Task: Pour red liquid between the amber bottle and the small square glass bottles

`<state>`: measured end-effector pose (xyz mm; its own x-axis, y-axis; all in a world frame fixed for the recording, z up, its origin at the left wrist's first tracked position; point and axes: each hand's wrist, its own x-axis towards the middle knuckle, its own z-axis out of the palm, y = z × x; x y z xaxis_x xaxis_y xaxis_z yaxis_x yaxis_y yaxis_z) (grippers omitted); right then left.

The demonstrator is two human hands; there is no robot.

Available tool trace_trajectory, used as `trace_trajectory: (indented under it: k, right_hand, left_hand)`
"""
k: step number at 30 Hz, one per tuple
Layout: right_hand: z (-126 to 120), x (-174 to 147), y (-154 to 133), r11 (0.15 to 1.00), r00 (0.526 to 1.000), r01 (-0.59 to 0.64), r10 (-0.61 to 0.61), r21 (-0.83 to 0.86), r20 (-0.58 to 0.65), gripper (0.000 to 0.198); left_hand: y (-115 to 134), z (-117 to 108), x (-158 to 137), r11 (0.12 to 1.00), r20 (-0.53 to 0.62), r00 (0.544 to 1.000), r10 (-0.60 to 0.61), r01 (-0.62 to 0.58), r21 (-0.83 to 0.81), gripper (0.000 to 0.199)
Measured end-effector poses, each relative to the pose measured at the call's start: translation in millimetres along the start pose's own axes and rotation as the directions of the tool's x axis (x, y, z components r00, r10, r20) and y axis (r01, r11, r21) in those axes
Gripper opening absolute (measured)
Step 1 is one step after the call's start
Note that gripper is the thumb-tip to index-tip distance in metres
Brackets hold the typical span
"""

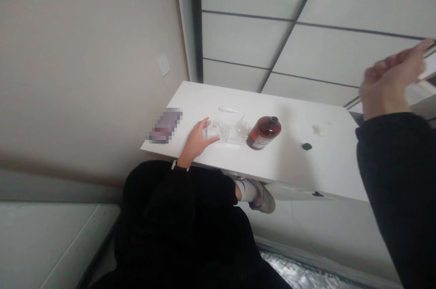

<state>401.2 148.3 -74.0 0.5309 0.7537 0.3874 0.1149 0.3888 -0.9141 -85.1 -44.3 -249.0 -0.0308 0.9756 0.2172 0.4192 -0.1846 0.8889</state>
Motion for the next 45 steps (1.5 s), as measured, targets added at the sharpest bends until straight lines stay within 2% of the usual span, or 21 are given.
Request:
trace_trajectory:
  k: [2, 4, 6, 8, 9, 11, 13, 16, 20, 23, 26, 30, 34, 37, 41, 45]
  right_hand:
    - [23, -5, 1, 0.968, 0.984, -0.130, 0.154, 0.214, -0.095, 0.060]
    - [33, -29, 10, 0.927, 0.979, -0.176, 0.200, 0.332, -0.041, 0.049]
    - [32, -66, 25, 0.913, 0.976, -0.217, 0.211, 0.345, 0.056, 0.036]
    - [21, -110, 43, 0.920, 0.956, -0.276, 0.234, 0.278, 0.176, 0.029]
    - [14, -132, 52, 0.931, 0.946, -0.295, 0.253, 0.214, 0.205, 0.034]
    - [-1, -173, 68, 0.968, 0.943, -0.241, 0.215, 0.074, 0.254, 0.048]
    - [-13, -207, 79, 0.982, 0.933, -0.189, 0.176, 0.013, 0.313, 0.060]
    - [-22, -239, 89, 0.994, 0.874, -0.104, 0.112, -0.043, 0.473, 0.074]
    - [-22, -253, 95, 0.994, 0.729, -0.002, 0.078, -0.112, 0.680, 0.105]
    - [-16, -255, 90, 0.991, 0.684, 0.021, 0.080, -0.129, 0.725, 0.111]
    - [-7, -261, 81, 0.986, 0.685, 0.025, 0.105, -0.167, 0.721, 0.110]
    - [7, -273, 72, 0.972, 0.717, 0.024, 0.145, -0.232, 0.681, 0.106]
    - [15, -282, 69, 0.947, 0.734, 0.035, 0.192, -0.319, 0.651, 0.085]
    - [13, -284, 68, 0.933, 0.745, 0.087, 0.172, -0.350, 0.645, 0.077]
    - [0, -290, 60, 0.919, 0.751, 0.154, 0.129, -0.362, 0.648, 0.079]
    - [-11, -294, 41, 0.897, 0.725, 0.297, 0.012, -0.329, 0.689, 0.081]
  left_hand:
    - [4, -5, -11, 0.999, -0.009, 1.000, -0.023, 0.023, 0.031, 0.081]
    - [8, -10, -24, 0.998, -0.008, 0.999, -0.039, 0.039, 0.055, 0.077]
    - [13, -12, -36, 0.997, 0.006, 0.999, -0.044, 0.044, 0.069, 0.074]
    - [18, -11, -47, 0.996, 0.023, 0.999, -0.044, 0.042, 0.075, 0.073]
    - [21, -9, -51, 0.996, 0.031, 0.999, -0.044, 0.041, 0.076, 0.072]
    - [27, -5, -59, 0.996, 0.046, 0.998, -0.046, 0.042, 0.080, 0.072]
    - [35, 0, -64, 0.995, 0.075, 0.996, -0.052, 0.045, 0.091, 0.071]
    - [48, 6, -66, 0.992, 0.182, 0.981, -0.061, 0.040, 0.117, 0.073]
    - [61, 18, -60, 0.992, 0.311, 0.949, -0.050, 0.009, 0.129, 0.080]
    - [64, 27, -56, 0.991, 0.366, 0.930, -0.030, -0.020, 0.132, 0.081]
    - [60, 32, -56, 0.988, 0.383, 0.923, -0.041, -0.020, 0.156, 0.083]
    - [51, 33, -57, 0.980, 0.369, 0.929, -0.010, -0.063, 0.186, 0.087]
    - [48, 34, -58, 0.971, 0.351, 0.936, 0.024, -0.106, 0.216, 0.085]
    - [49, 34, -58, 0.965, 0.350, 0.936, 0.044, -0.130, 0.227, 0.086]
    - [48, 35, -59, 0.959, 0.337, 0.939, 0.060, -0.148, 0.241, 0.086]
    - [48, 36, -59, 0.957, 0.315, 0.946, 0.080, -0.161, 0.240, 0.083]
